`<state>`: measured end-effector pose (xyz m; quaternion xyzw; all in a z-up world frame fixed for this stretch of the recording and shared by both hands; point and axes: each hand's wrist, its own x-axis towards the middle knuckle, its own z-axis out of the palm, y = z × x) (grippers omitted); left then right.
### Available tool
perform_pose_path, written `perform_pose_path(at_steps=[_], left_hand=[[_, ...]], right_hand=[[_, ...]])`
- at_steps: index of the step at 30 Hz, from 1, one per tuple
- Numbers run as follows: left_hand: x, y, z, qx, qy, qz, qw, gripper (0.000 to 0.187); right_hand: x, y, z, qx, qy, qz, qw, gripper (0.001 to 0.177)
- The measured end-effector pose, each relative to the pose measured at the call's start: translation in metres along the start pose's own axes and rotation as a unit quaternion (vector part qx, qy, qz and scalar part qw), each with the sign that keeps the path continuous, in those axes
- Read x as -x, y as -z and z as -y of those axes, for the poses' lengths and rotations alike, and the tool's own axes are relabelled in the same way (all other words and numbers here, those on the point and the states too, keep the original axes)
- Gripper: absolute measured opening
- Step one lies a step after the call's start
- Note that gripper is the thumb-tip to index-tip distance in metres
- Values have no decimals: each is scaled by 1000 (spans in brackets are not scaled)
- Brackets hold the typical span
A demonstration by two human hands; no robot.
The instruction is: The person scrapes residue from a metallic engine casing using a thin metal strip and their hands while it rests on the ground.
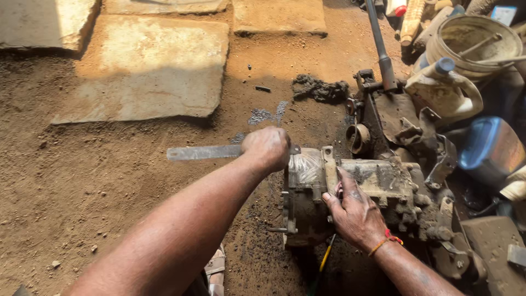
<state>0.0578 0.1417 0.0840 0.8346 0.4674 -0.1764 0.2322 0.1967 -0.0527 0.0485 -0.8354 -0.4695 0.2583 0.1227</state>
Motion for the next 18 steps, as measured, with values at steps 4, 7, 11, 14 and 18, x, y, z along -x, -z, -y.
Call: perform_pose_path(at_steps=[4,7,11,14,18], left_hand=[[-6,-4,-13,-33,-30,39,998,24],[-12,-8,-8,-37,-15,6,999,26],[-19,-12,-25,-8,-41,-7,999,24],[-18,-15,-25,-6,-53,-15,998,26],[-25,-12,-23,20,-36,-3,999,26]], right_hand=[[-1,-1,-3,0,10,-21,1000,77],[-1,0,-4,5,-31,11,999,78],[0,-3,-4,7,-21,-10,1000,77],[-1,-6,-8,11,-17,-21,1000,75],[1,-7,-11,-13,2,-34,999,71]])
